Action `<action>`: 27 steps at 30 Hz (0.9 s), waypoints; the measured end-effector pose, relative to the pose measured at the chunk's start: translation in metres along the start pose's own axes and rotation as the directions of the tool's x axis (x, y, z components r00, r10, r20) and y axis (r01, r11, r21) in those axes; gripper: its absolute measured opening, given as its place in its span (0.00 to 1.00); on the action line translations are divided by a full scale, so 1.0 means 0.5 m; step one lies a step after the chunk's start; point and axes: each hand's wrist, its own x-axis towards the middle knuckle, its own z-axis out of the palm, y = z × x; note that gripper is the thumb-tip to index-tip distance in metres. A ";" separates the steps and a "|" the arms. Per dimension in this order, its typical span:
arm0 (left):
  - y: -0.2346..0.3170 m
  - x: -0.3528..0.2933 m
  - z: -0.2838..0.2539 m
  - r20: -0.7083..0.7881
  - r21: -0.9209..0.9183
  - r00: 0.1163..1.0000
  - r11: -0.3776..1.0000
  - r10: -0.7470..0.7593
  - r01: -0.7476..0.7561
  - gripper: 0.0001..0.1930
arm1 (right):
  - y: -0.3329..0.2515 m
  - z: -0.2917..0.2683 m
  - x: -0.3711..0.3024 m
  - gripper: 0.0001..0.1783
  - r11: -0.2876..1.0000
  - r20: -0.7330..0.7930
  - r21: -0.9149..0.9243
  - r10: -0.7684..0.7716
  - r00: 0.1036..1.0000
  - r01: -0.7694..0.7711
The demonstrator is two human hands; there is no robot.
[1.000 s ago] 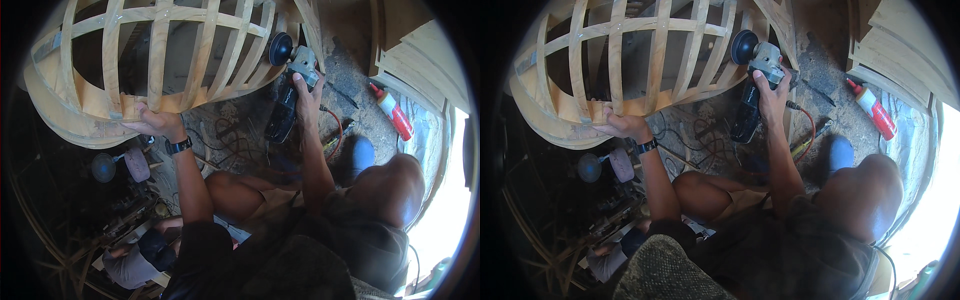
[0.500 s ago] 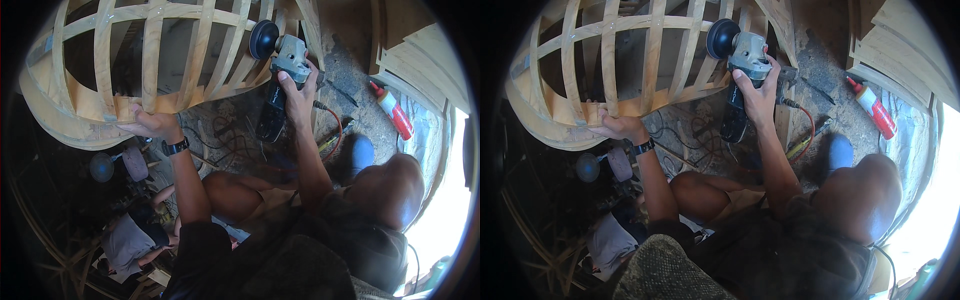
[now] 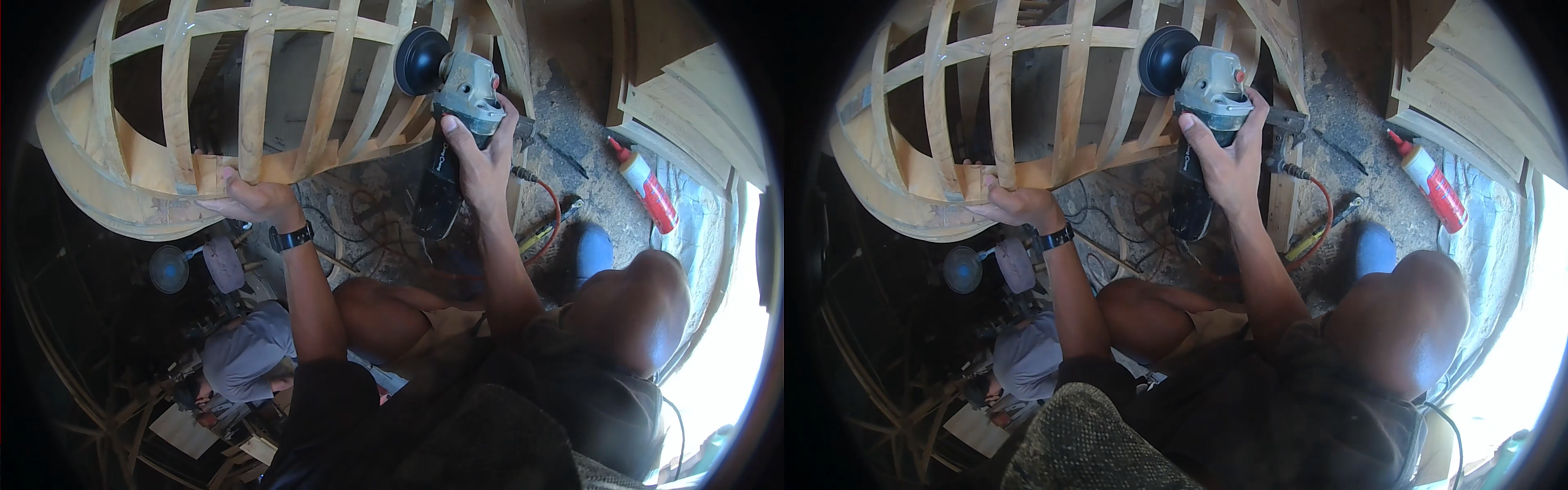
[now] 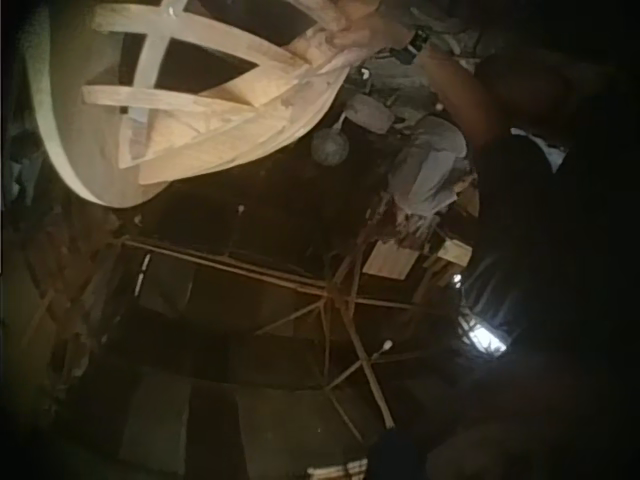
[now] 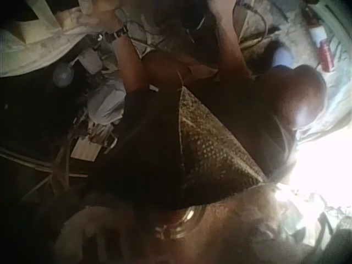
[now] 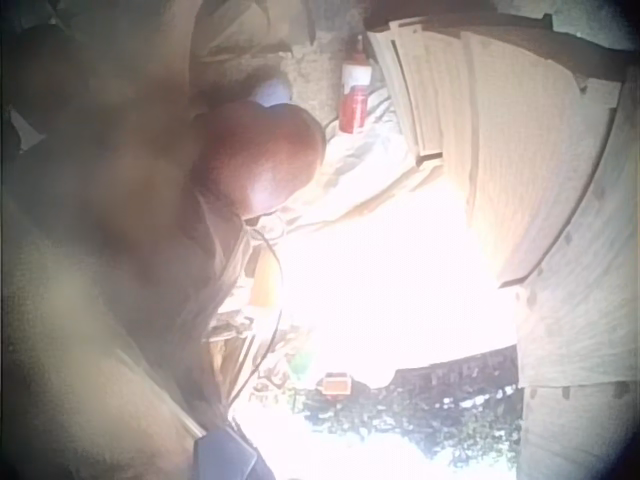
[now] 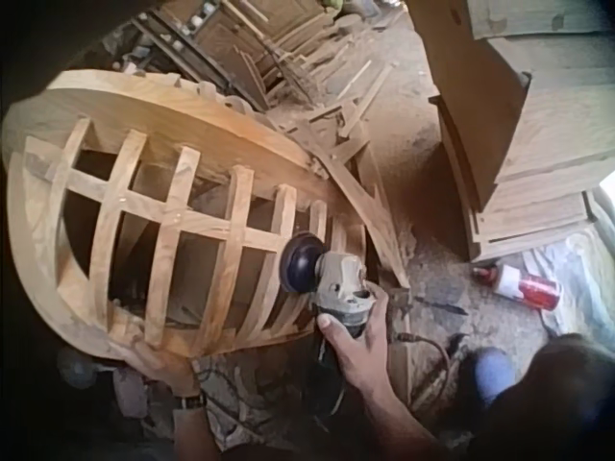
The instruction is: The person applies adhesive to a small wooden block and attaches it to a wooden frame, followed by securing a piece of wood using a pneumatic nailer, and then uses a handheld angle grinder to sand the edges of the structure.
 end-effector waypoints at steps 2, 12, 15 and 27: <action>0.000 0.005 0.004 0.006 -0.042 1.000 0.999 0.020 -0.019 0.39 | 0.002 -0.020 0.011 0.48 0.998 -0.035 0.021 0.063 0.997 -0.062; -0.009 0.008 -0.024 0.038 0.185 0.996 0.978 0.086 -0.092 0.38 | -0.037 0.036 -0.010 0.48 0.999 0.055 -0.038 -0.032 0.998 0.034; 0.012 0.000 0.007 0.011 0.035 1.000 0.999 0.018 -0.019 0.38 | -0.001 -0.002 0.012 0.46 0.995 -0.035 0.085 0.049 0.998 -0.046; -0.024 0.007 -0.022 -0.020 0.044 0.999 0.998 0.035 -0.035 0.38 | -0.011 0.018 -0.004 0.48 1.000 0.003 -0.027 -0.002 1.000 0.002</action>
